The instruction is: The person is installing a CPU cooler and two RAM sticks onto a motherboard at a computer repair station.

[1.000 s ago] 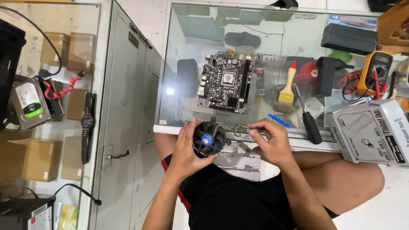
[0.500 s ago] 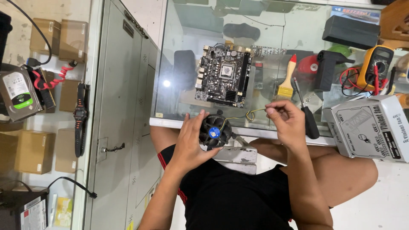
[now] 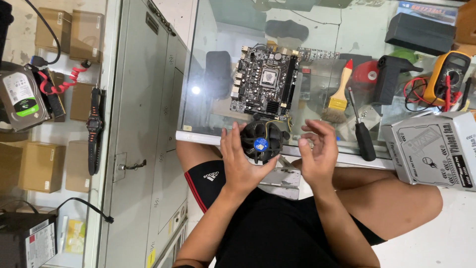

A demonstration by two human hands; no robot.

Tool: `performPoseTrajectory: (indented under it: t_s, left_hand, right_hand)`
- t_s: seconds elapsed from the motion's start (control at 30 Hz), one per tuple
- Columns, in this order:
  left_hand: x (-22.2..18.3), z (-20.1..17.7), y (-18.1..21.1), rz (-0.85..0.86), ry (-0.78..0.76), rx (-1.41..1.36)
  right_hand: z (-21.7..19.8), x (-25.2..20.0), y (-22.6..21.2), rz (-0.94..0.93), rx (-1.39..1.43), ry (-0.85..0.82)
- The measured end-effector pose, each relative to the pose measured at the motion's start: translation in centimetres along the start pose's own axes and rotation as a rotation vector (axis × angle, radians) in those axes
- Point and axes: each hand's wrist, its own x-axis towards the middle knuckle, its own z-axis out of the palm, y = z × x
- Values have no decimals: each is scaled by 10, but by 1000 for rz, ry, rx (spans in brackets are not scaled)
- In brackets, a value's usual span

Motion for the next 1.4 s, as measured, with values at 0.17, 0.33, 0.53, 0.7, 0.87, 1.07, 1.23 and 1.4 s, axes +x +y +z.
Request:
performPoseTrajectory:
  t_s: [0.17,0.33,0.53,0.7,0.87,1.07,1.23,1.4]
  left_hand:
    - [-4,18,5,-8,127,55]
    - [-7,30,9,-8,208,87]
    - [8,13,8,40,69,-7]
    - [30,-14,-9,88,-485,-221]
    - [84,-50,-2,104,-1031,-402]
    - [107,-47,19,457,-1206,-269]
    - [107,-37,26,808,-1180,51]
    - [126,-45,26,406,-1333,-345]
  right_hand:
    - [5,-24,-16,-220,-307,17]
    - [16,-26,-47,-232,-416,-78]
    - [-15,-15,-32,-276,-365,-19]
    - [-42,-8,-28,-137,-329,-111]
    - [-57,6,-40,-196,-291,-282]
    - [-51,30,-73,-220,-332,-575]
    - [-50,40,-78,-142,-301,-706]
    - [-69,35,-41,-60,-160,-643]
